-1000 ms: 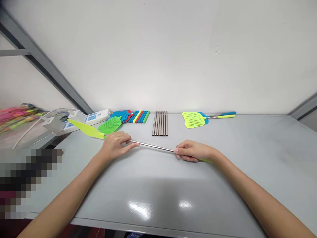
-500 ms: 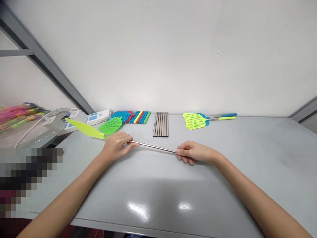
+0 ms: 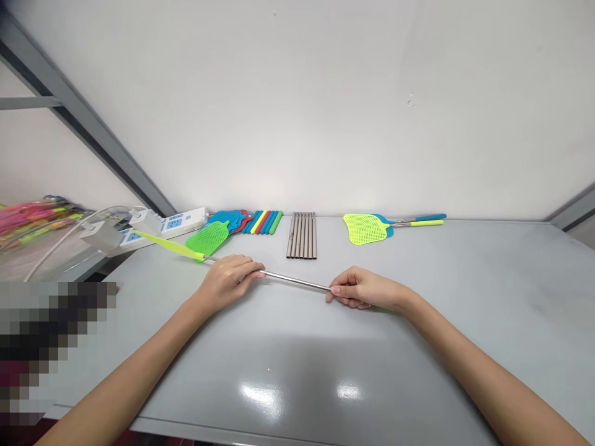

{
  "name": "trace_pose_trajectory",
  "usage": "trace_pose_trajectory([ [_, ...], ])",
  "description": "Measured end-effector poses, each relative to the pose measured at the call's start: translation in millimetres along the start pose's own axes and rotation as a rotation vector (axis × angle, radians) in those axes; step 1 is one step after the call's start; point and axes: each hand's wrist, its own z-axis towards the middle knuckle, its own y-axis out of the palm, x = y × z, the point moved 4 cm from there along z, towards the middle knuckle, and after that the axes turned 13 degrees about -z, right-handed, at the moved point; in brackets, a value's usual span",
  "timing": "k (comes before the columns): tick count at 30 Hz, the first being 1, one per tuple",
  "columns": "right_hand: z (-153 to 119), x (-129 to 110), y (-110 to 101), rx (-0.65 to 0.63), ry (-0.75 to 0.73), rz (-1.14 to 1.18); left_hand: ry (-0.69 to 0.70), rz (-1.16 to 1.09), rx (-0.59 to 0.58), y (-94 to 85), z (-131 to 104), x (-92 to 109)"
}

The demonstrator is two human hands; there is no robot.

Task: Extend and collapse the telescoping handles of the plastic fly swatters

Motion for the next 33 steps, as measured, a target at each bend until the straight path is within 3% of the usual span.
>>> trace_pose_trajectory([
  [24, 6.6, -4.7, 6.4, 0.071, 0.002, -0.093, -0.032, -0.03, 0.016, 1.6, 4.2, 16.5],
  [28, 8.9, -6.3, 15.4, 0.042, -0.022, -0.019, 0.007, -0.036, -0.013, 8.4, 7.2, 31.5],
  [33, 12.2, -8.3, 32.0, -0.005, -0.035, 0.089, 0.153, -0.027, -0.088, 25.4, 10.0, 66.1],
])
